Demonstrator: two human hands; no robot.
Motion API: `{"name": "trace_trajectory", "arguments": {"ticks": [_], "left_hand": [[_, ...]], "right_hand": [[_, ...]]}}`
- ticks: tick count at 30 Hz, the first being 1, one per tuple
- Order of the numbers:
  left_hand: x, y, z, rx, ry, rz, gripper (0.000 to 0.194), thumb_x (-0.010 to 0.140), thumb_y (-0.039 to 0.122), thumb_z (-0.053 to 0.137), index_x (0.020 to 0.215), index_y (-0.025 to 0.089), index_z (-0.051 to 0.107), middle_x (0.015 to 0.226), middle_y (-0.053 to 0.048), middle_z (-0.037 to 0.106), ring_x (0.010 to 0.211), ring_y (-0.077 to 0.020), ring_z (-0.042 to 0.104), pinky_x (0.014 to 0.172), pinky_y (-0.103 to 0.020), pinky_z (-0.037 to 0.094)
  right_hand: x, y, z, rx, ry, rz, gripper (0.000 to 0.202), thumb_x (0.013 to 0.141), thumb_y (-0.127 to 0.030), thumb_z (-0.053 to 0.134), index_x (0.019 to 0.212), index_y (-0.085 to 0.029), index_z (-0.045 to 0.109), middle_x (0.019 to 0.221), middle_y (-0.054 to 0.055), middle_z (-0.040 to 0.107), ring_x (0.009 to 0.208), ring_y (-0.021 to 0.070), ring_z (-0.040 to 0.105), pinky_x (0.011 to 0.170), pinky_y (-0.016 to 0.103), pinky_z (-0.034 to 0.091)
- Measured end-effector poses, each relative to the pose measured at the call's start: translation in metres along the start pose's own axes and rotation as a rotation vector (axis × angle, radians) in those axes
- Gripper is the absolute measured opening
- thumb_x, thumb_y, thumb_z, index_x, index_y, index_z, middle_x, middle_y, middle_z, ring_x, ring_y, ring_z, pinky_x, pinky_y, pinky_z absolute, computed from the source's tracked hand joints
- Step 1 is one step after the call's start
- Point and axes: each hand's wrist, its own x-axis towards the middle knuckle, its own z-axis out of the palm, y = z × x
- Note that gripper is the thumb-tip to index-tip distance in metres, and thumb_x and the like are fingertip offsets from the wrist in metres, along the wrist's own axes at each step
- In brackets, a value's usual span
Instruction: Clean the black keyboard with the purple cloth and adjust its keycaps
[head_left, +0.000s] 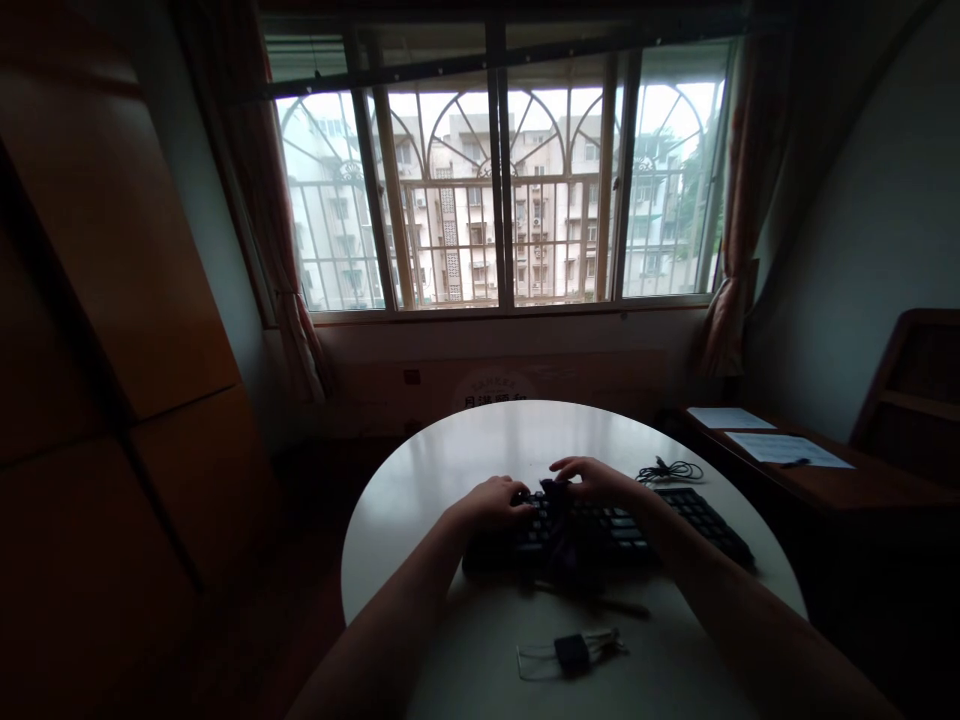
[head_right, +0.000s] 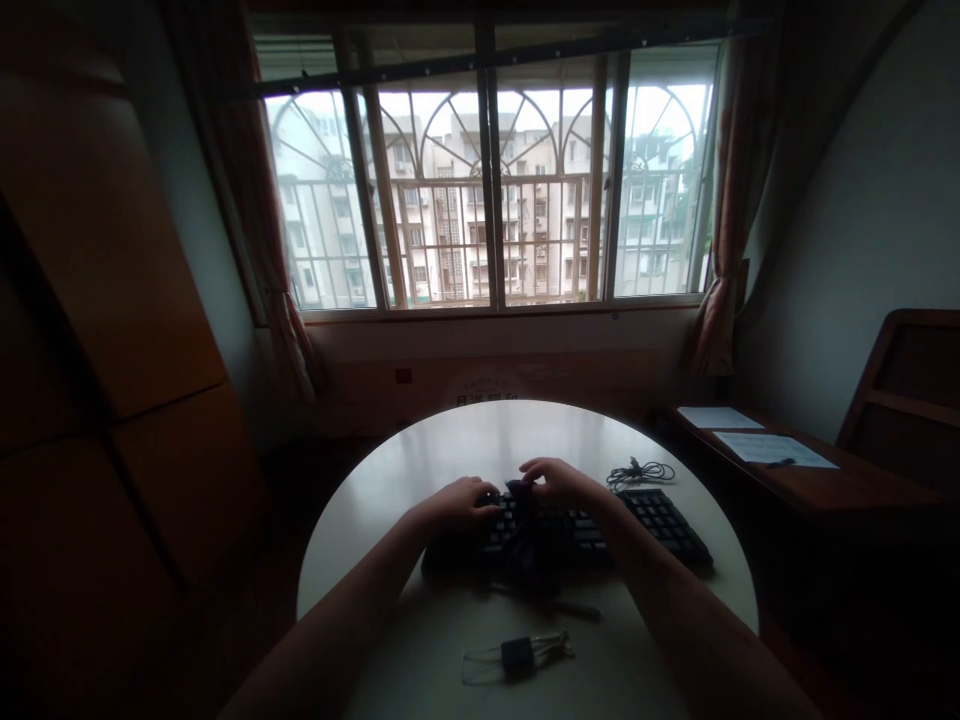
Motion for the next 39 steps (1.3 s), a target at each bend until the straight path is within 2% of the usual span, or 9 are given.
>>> {"name": "trace_trajectory", "arguments": {"ticks": [4,9,13,18,21,24,28,32,39], "left_hand": [[-0.003,0.007,-0.003,0.029,0.019,-0.008,0.047,0.087,0.056,0.050,0.123,0.027,0.061,0.117,-0.008,0.062,0.109,-0.0283,0.056,0.088,-0.036,0.046],[-0.004,0.011,-0.003,0.053,0.069,0.071,0.043,0.086,0.049,0.052,0.120,0.025,0.062,0.115,-0.008,0.063,0.109,-0.0289,0.055,0.088,-0.038,0.046],[0.000,0.012,0.001,0.016,0.060,0.056,0.040,0.088,0.047,0.049,0.119,0.025,0.063,0.116,-0.008,0.062,0.109,-0.0279,0.055,0.087,-0.036,0.046],[0.006,0.015,0.009,0.015,0.099,0.033,0.041,0.090,0.046,0.048,0.121,0.024,0.062,0.121,-0.008,0.060,0.117,-0.0286,0.050,0.093,-0.038,0.044],[0.008,0.014,0.014,0.039,0.119,0.050,0.041,0.090,0.045,0.048,0.122,0.024,0.062,0.121,-0.008,0.061,0.116,-0.0287,0.050,0.095,-0.039,0.043],[0.008,0.012,0.016,0.048,0.126,0.062,0.042,0.091,0.046,0.047,0.125,0.024,0.059,0.121,-0.008,0.061,0.116,-0.0278,0.050,0.095,-0.038,0.043],[0.008,0.012,0.016,0.044,0.103,0.063,0.045,0.091,0.049,0.047,0.127,0.024,0.057,0.123,-0.008,0.060,0.114,-0.0276,0.052,0.094,-0.037,0.044],[0.008,0.013,0.015,0.049,0.100,0.066,0.046,0.091,0.050,0.047,0.128,0.023,0.057,0.123,-0.009,0.061,0.115,-0.0285,0.053,0.094,-0.038,0.043],[0.010,0.007,0.017,0.012,0.115,0.075,0.044,0.090,0.050,0.050,0.125,0.025,0.059,0.121,-0.008,0.063,0.112,-0.0280,0.056,0.092,-0.037,0.044]], "right_hand": [[0.000,0.006,-0.028,0.272,0.339,0.196,0.028,0.076,-0.038,0.063,0.085,-0.013,0.073,0.073,0.006,0.072,0.070,0.0214,0.068,0.066,0.033,0.056],[-0.023,0.008,-0.097,0.801,0.877,0.147,0.034,0.072,-0.038,0.068,0.098,-0.017,0.067,0.076,0.003,0.070,0.065,0.0173,0.066,0.054,0.027,0.055],[-0.039,-0.001,-0.112,0.645,1.143,0.068,0.031,0.070,-0.040,0.069,0.090,-0.016,0.067,0.066,-0.001,0.063,0.060,0.0147,0.059,0.050,0.022,0.048],[-0.037,-0.014,-0.043,0.151,0.631,0.069,0.036,0.081,-0.049,0.060,0.074,-0.014,0.068,0.057,-0.001,0.058,0.055,0.0147,0.053,0.049,0.023,0.039],[-0.034,-0.019,0.000,-0.070,0.329,-0.003,0.030,0.086,-0.038,0.055,0.073,-0.016,0.071,0.062,0.001,0.063,0.061,0.0166,0.057,0.055,0.025,0.042],[-0.038,-0.019,0.021,-0.181,0.141,-0.082,0.019,0.082,-0.025,0.057,0.085,-0.020,0.076,0.079,0.003,0.069,0.068,0.0166,0.061,0.064,0.026,0.046],[-0.043,-0.016,0.027,-0.252,0.133,-0.159,0.027,0.079,-0.018,0.060,0.097,-0.027,0.077,0.104,0.007,0.069,0.097,0.0247,0.062,0.087,0.037,0.049],[-0.041,-0.010,0.031,-0.334,0.191,-0.188,0.037,0.071,-0.013,0.064,0.101,-0.031,0.076,0.144,0.005,0.049,0.136,0.0340,0.036,0.111,0.054,0.029],[-0.035,0.002,0.033,-0.170,0.081,-0.135,0.028,0.075,-0.016,0.062,0.095,-0.028,0.078,0.147,0.003,0.046,0.142,0.0317,0.028,0.114,0.052,0.027]]}}
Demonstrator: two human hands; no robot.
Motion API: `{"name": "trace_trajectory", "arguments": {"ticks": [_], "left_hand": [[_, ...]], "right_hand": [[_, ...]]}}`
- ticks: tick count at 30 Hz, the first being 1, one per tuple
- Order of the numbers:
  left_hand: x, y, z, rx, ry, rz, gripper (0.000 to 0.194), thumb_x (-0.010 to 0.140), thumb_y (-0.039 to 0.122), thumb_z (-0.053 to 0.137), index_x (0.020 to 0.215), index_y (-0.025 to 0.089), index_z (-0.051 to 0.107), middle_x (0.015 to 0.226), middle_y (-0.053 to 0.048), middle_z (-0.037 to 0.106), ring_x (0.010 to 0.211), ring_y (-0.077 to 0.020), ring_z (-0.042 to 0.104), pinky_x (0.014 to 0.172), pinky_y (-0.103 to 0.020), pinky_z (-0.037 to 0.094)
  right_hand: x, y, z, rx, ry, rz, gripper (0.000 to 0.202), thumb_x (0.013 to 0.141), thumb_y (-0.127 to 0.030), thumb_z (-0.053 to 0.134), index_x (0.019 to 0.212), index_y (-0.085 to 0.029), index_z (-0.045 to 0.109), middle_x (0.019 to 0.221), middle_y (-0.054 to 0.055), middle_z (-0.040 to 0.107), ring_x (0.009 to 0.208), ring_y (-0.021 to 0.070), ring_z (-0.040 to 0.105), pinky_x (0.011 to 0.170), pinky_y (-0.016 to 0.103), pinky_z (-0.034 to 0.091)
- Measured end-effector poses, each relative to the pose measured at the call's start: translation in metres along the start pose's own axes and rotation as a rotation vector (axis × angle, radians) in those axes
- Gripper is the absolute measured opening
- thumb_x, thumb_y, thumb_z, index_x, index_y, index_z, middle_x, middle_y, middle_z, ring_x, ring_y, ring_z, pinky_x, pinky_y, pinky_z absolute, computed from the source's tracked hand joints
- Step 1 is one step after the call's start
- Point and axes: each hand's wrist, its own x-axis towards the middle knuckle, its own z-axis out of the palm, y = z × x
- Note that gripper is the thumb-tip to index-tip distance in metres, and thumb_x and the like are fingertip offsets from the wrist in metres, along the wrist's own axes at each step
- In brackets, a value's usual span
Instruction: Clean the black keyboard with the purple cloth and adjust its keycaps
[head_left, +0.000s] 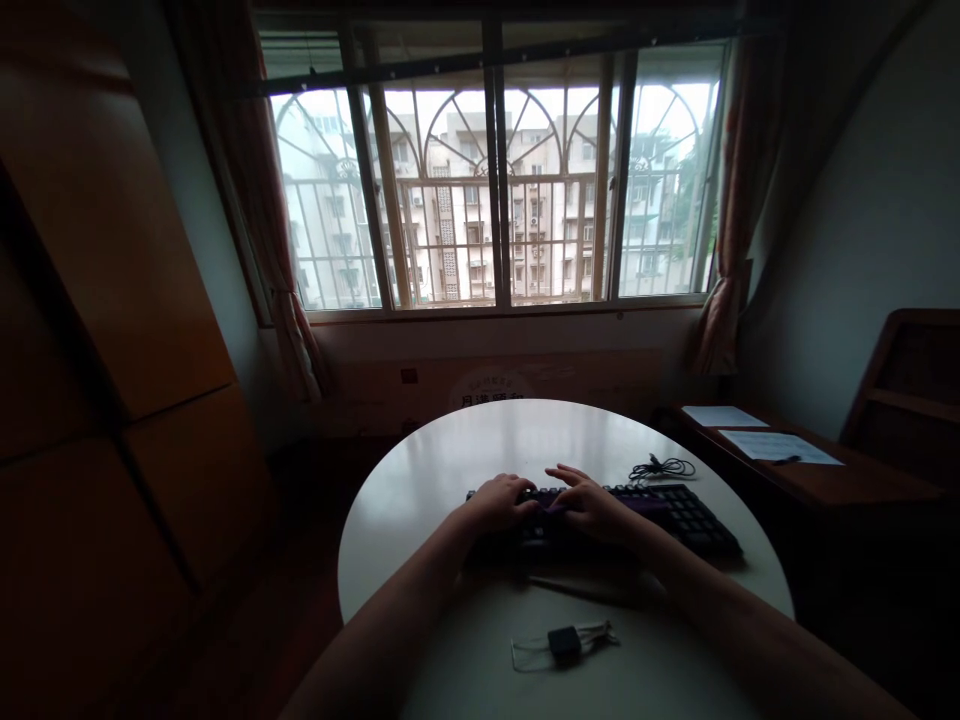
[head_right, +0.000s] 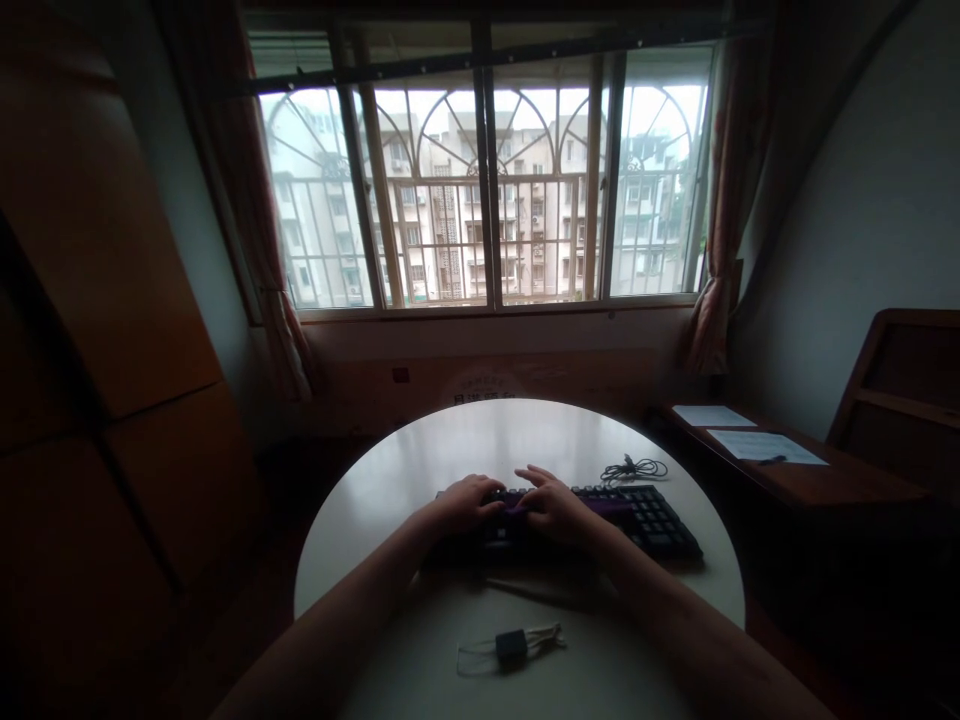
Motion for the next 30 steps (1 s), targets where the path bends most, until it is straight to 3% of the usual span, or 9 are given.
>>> {"name": "trace_trajectory", "arguments": {"ticks": [6,30], "left_hand": [[0.0037,-0.0082,0.0063,-0.015,0.015,0.002,0.045,0.088,0.050,0.052,0.125,0.025,0.059,0.117,-0.008,0.065,0.108,-0.0282,0.058,0.089,-0.037,0.045],[0.0025,-0.0066,0.0024,-0.033,-0.009,-0.024,0.045,0.088,0.050,0.051,0.125,0.026,0.059,0.119,-0.006,0.065,0.110,-0.0265,0.058,0.089,-0.034,0.045]], "right_hand": [[0.0018,0.0035,0.0043,0.009,0.026,0.061,0.031,0.077,-0.017,0.061,0.102,-0.026,0.076,0.147,0.008,0.047,0.140,0.0308,0.032,0.114,0.050,0.027],[0.0038,0.0032,0.0032,0.001,-0.008,0.010,0.037,0.071,-0.014,0.062,0.104,-0.025,0.074,0.137,0.007,0.058,0.134,0.0316,0.042,0.112,0.049,0.031]]}}
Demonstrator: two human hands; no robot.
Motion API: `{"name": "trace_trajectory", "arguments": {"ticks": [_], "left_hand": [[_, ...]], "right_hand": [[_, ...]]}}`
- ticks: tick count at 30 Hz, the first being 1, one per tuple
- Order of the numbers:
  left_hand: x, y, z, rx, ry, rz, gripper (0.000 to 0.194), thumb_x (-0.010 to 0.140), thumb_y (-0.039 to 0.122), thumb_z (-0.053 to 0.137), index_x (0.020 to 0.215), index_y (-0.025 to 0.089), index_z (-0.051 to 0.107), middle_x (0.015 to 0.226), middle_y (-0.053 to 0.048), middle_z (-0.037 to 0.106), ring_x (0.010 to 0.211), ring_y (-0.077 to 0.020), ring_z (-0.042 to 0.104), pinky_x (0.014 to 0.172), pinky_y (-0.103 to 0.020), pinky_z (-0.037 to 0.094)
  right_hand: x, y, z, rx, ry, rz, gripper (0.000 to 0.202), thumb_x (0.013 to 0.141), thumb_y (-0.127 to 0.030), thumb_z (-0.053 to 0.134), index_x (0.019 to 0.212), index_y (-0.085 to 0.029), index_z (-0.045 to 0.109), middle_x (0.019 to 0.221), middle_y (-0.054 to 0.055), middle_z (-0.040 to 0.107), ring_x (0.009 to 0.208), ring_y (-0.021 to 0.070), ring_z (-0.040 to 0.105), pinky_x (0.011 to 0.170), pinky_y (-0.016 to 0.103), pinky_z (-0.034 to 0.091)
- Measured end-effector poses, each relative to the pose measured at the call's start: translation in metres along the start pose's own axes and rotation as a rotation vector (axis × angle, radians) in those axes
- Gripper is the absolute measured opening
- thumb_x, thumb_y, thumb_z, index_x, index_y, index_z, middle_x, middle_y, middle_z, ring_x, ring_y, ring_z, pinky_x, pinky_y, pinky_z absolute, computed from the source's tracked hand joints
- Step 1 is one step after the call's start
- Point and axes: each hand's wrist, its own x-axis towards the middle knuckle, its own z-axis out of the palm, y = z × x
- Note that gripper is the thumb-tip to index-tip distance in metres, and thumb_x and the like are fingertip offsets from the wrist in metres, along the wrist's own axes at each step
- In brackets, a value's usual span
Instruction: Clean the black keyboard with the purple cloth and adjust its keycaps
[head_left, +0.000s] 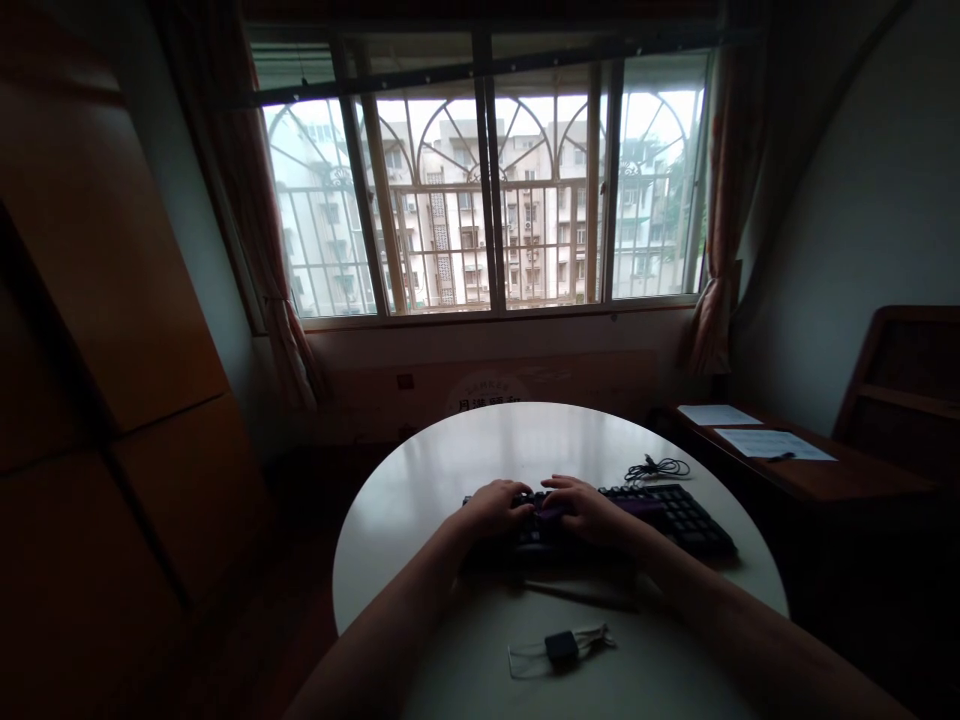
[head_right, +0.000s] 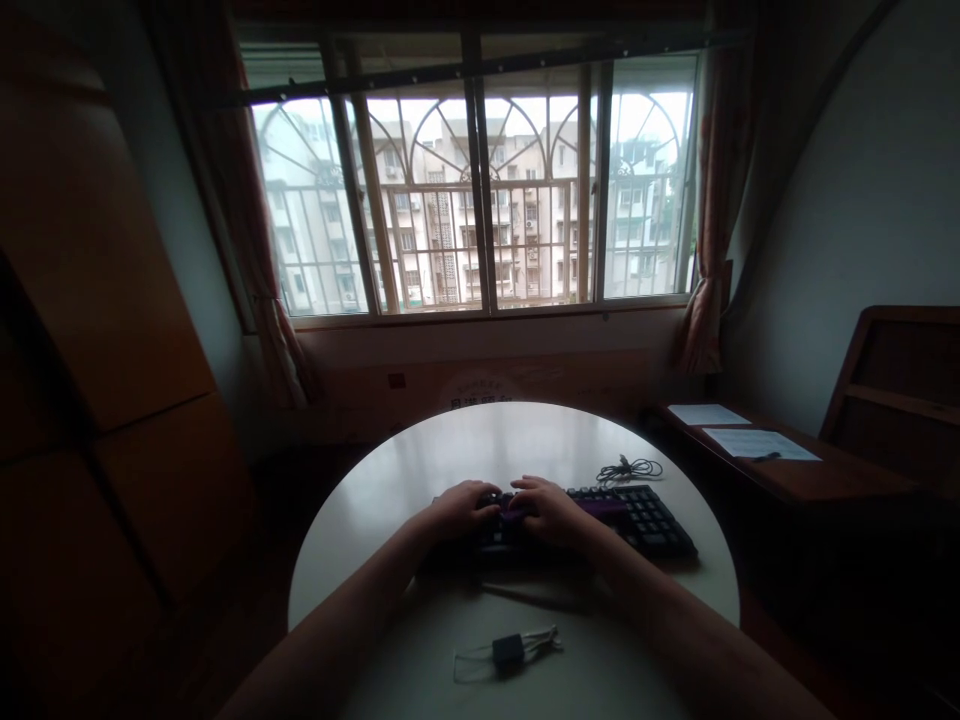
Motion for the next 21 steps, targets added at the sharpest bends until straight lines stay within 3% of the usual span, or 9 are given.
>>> {"name": "trace_trajectory", "arguments": {"ticks": [21], "left_hand": [[-0.0028,0.0065,-0.0054,-0.015,-0.005,-0.010,0.043,0.088,0.046,0.053,0.124,0.025,0.060,0.118,-0.007,0.065,0.108,-0.0265,0.059,0.089,-0.034,0.046]], "right_hand": [[-0.0018,-0.0070,-0.0042,0.011,0.005,0.009,0.038,0.069,-0.010,0.060,0.101,-0.024,0.075,0.138,0.008,0.056,0.132,0.0299,0.046,0.112,0.046,0.033]]}}
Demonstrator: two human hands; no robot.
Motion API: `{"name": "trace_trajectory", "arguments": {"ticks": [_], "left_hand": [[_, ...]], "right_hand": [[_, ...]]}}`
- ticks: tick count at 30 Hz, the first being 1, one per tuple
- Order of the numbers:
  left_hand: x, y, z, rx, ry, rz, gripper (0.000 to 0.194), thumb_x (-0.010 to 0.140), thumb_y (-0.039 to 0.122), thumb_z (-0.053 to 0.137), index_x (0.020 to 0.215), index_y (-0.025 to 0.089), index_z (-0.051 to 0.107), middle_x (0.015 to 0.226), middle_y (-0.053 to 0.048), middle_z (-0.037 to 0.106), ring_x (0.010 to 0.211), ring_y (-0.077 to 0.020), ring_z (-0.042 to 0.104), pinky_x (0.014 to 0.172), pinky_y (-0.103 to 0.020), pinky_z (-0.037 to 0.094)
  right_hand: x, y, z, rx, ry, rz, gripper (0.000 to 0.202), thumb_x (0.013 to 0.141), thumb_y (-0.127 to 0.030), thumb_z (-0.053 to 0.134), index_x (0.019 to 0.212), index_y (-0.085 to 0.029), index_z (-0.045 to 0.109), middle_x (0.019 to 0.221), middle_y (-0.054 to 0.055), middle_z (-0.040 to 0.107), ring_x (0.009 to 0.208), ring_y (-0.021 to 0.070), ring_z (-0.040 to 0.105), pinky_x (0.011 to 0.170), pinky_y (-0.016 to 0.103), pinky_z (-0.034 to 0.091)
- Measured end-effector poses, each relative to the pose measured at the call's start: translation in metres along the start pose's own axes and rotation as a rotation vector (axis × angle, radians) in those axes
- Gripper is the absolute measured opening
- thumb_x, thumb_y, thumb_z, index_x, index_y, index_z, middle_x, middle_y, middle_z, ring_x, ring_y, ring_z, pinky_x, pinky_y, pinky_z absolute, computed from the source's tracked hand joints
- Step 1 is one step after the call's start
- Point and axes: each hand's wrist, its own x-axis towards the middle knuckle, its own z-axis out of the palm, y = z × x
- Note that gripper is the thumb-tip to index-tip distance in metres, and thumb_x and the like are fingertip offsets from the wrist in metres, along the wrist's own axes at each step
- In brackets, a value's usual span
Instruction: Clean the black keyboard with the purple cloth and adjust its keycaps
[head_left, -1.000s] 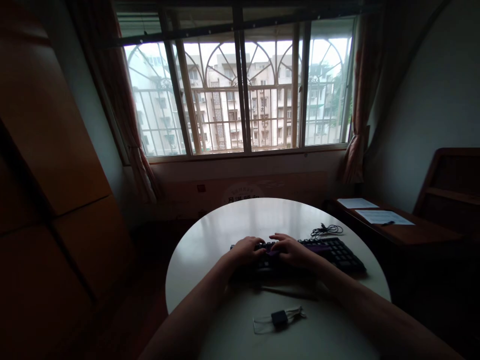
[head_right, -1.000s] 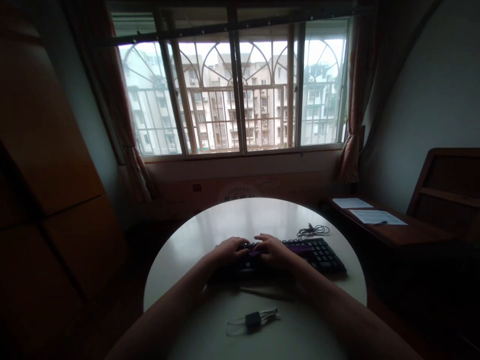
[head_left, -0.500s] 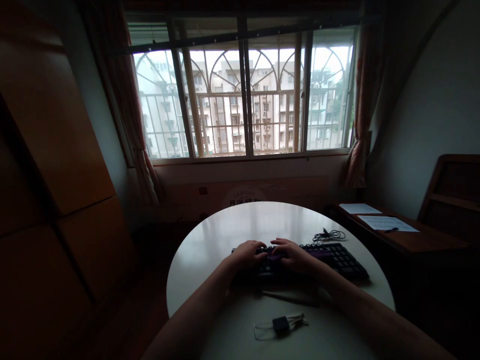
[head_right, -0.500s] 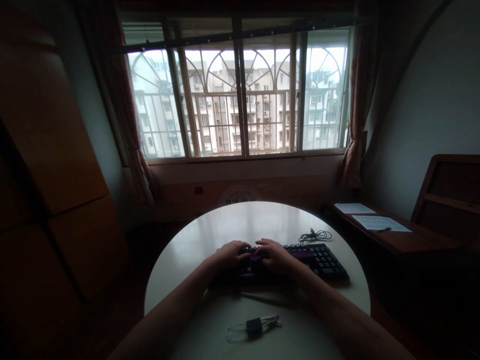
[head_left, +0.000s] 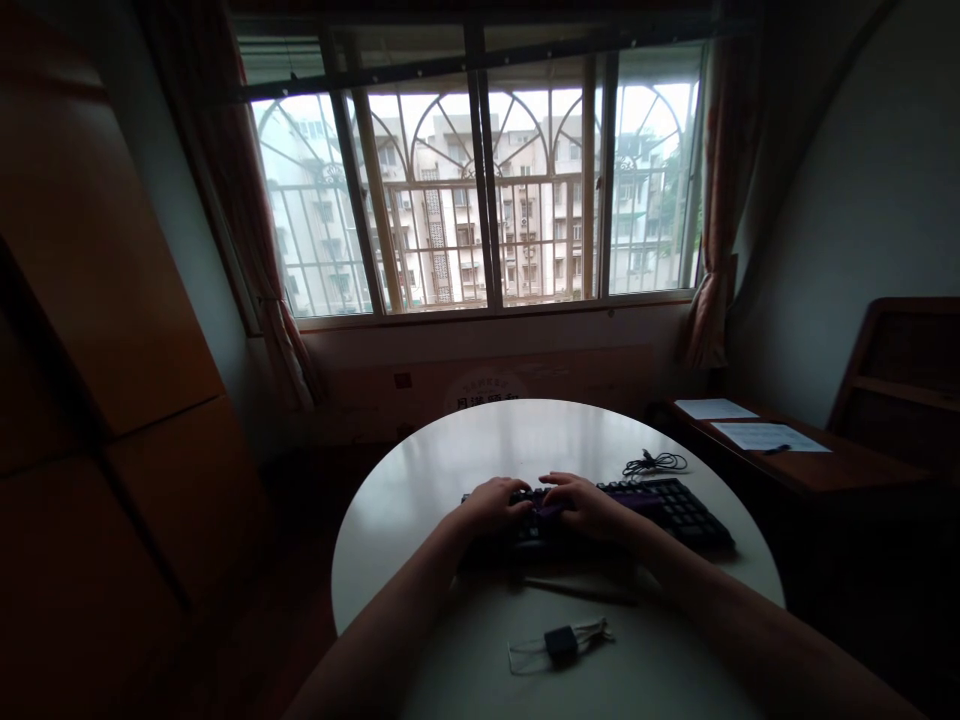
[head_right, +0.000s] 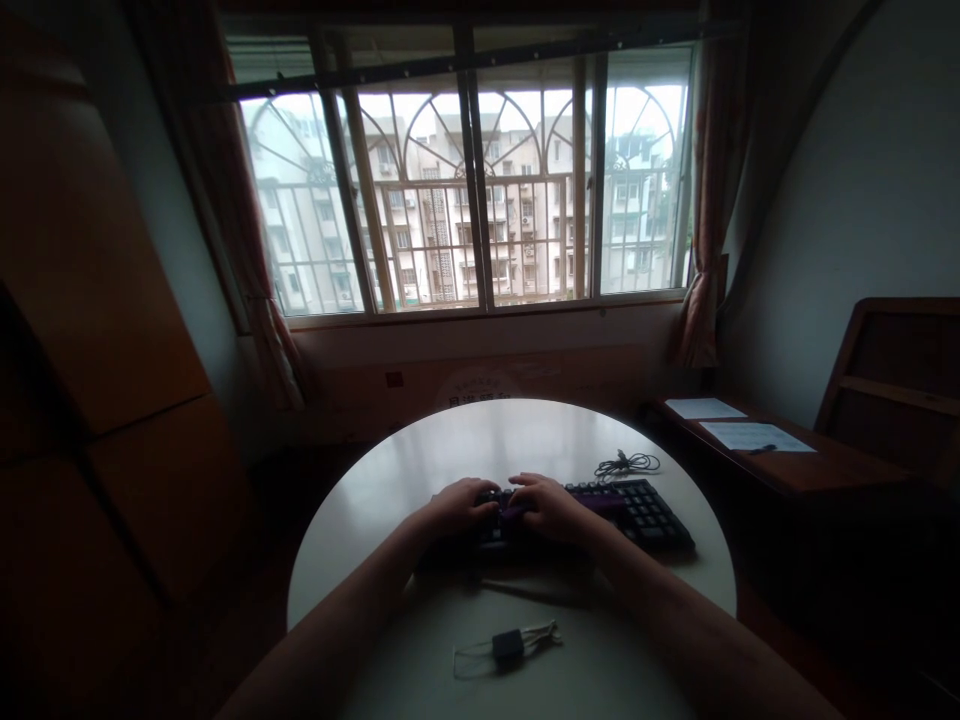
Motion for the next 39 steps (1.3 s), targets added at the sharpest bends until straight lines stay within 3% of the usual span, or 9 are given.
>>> {"name": "trace_trajectory", "arguments": {"ticks": [6,15,20,24,31,39], "left_hand": [[0.000,-0.001,0.000,-0.005,0.002,0.006,0.043,0.088,0.047,0.053,0.124,0.026,0.060,0.119,-0.006,0.065,0.109,-0.0267,0.059,0.089,-0.035,0.046],[0.004,-0.008,0.006,-0.069,0.060,0.029,0.041,0.084,0.043,0.060,0.121,0.025,0.062,0.114,-0.006,0.064,0.104,-0.0244,0.060,0.087,-0.032,0.047],[0.006,-0.012,0.005,-0.128,0.130,0.070,0.033,0.077,0.035,0.070,0.107,0.024,0.067,0.106,-0.004,0.063,0.093,-0.0206,0.061,0.082,-0.030,0.049],[0.006,-0.013,0.005,-0.218,0.185,0.185,0.020,0.073,0.027,0.074,0.091,0.020,0.071,0.104,-0.004,0.065,0.092,-0.0187,0.062,0.083,-0.028,0.050],[0.004,-0.012,0.003,-0.335,0.099,0.232,0.014,0.075,0.029,0.074,0.088,0.022,0.076,0.108,-0.004,0.066,0.094,-0.0179,0.064,0.087,-0.027,0.051],[0.005,-0.016,0.005,-0.347,0.081,0.229,0.016,0.077,0.033,0.074,0.091,0.025,0.078,0.115,-0.003,0.064,0.097,-0.0186,0.064,0.089,-0.027,0.050]], "right_hand": [[0.000,-0.002,-0.001,-0.005,0.000,-0.008,0.039,0.071,-0.012,0.062,0.105,-0.025,0.074,0.136,0.008,0.058,0.130,0.0297,0.047,0.111,0.046,0.034],[-0.001,-0.004,-0.001,0.030,0.027,0.015,0.035,0.069,-0.010,0.060,0.098,-0.024,0.076,0.134,0.008,0.059,0.126,0.0295,0.051,0.108,0.045,0.037],[-0.001,-0.001,0.000,0.055,0.043,0.009,0.025,0.077,-0.018,0.060,0.095,-0.024,0.077,0.135,0.008,0.058,0.127,0.0283,0.051,0.108,0.045,0.038],[0.000,0.001,0.001,0.061,0.046,-0.001,0.023,0.082,-0.023,0.058,0.094,-0.022,0.077,0.132,0.009,0.061,0.124,0.0272,0.053,0.106,0.042,0.041],[0.001,0.005,0.004,0.073,0.053,0.006,0.027,0.084,-0.022,0.054,0.097,-0.022,0.077,0.130,0.007,0.063,0.125,0.0270,0.052,0.108,0.042,0.039],[0.001,0.006,0.004,0.078,0.042,-0.002,0.028,0.084,-0.022,0.055,0.101,-0.024,0.076,0.130,0.007,0.063,0.124,0.0269,0.053,0.106,0.043,0.040]]}}
